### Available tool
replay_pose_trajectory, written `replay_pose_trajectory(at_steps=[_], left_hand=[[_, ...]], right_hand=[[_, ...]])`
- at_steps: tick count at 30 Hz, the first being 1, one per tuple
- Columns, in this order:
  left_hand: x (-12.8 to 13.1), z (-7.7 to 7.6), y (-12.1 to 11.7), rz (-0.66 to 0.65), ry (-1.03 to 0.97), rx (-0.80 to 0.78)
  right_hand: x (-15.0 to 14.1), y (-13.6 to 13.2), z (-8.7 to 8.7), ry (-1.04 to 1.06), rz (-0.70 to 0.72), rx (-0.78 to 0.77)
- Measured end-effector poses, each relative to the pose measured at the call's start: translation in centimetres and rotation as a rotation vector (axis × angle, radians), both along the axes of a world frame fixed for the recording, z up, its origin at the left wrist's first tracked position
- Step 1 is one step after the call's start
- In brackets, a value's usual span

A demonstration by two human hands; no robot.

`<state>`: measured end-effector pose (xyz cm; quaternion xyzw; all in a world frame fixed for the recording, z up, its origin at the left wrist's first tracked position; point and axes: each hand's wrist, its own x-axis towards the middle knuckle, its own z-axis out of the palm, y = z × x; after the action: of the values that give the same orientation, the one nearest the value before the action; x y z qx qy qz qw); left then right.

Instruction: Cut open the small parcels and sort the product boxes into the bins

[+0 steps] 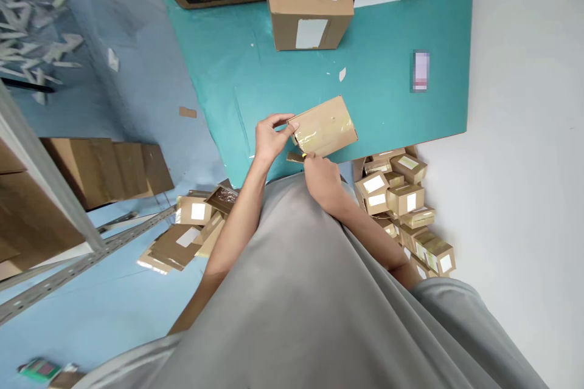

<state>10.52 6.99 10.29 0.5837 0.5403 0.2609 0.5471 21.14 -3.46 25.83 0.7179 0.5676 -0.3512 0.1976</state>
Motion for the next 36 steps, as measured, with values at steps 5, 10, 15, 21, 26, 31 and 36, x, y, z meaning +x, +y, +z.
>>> replay_pose_trajectory(at_steps=[5, 10, 15, 21, 26, 31, 36], left_hand=[[-0.3, 0.0, 0.3, -0.023, 0.03, 0.008], [1.0, 1.9, -0.9, -0.009, 0.164, 0.164], [6.8, 5.3, -3.5, -0.188, 0.299, 0.427], [10.4, 4.9, -4.9, -0.406, 0.278, 0.394], [10.2, 4.6, -4.8, -0.387, 0.318, 0.395], [10.4, 4.3, -5.0, -0.377, 0.328, 0.396], [10.4, 3.6, -5.3, -0.344, 0.339, 0.416]], right_hand=[[3.6, -2.0, 1.0, 0.048, -0.035, 0.072], [11.3, -4.0, 0.1, 0.067, -0.269, 0.376], [16.8, -3.5, -2.9, 0.074, -0.342, 0.473], [17.8, -1.6, -3.9, 0.14, -0.224, 0.381], [17.4, -0.1, -3.8, 0.142, -0.186, 0.316], [16.6, 0.4, -2.4, 0.085, -0.191, 0.236], [15.2, 1.6, -1.7, 0.009, -0.181, 0.114]])
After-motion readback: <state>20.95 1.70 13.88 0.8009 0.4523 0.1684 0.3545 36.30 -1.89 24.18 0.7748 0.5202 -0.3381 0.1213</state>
